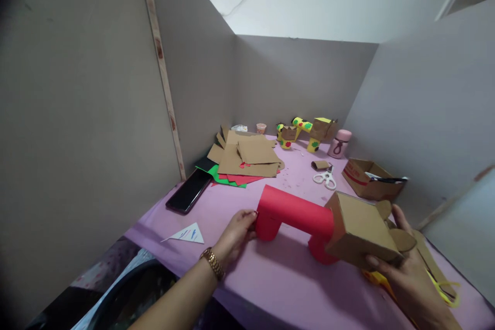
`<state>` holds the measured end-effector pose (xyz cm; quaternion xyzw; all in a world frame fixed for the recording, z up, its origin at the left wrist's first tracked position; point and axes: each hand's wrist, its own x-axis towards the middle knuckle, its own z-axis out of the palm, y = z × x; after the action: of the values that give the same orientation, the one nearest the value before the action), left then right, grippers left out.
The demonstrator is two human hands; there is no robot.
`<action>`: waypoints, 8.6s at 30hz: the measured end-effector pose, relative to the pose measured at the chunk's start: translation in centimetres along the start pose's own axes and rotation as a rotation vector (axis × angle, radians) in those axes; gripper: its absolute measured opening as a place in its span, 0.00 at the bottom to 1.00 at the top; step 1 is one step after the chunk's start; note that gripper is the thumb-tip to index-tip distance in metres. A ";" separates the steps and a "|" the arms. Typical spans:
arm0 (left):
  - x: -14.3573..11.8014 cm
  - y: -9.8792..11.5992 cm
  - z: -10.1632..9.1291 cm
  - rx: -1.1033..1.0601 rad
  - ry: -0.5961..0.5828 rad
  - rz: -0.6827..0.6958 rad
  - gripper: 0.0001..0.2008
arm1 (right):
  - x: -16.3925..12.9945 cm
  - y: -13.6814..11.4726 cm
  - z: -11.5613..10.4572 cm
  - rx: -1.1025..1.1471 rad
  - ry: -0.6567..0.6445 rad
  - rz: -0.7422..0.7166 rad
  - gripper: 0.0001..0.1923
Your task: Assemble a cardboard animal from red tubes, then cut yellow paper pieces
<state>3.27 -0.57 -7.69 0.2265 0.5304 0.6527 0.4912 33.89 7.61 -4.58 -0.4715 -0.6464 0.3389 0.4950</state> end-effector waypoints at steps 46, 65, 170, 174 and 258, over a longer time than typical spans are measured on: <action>-2.0 0.9 -0.1 0.695 -0.172 0.654 0.17 | -7.0 2.4 6.3 -0.155 0.186 0.001 0.30; -1.5 0.8 -0.5 0.823 -0.176 0.755 0.16 | -5.7 -3.2 10.8 -1.005 -0.293 -0.113 0.22; -2.7 0.6 -0.5 0.832 -0.279 0.873 0.23 | -8.2 -2.6 9.2 -0.995 -0.479 -0.159 0.18; -2.9 0.7 -0.4 0.824 -0.269 0.875 0.27 | -8.5 -3.6 9.8 -0.634 -0.391 -0.435 0.17; -1.0 1.4 0.0 0.742 -0.140 0.628 0.17 | -11.3 -1.3 8.5 0.360 0.034 0.110 0.12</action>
<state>3.16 -1.40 -6.18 0.5786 0.5989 0.5196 0.1912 26.07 -3.25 -9.39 -0.4158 -0.5402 0.4676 0.5627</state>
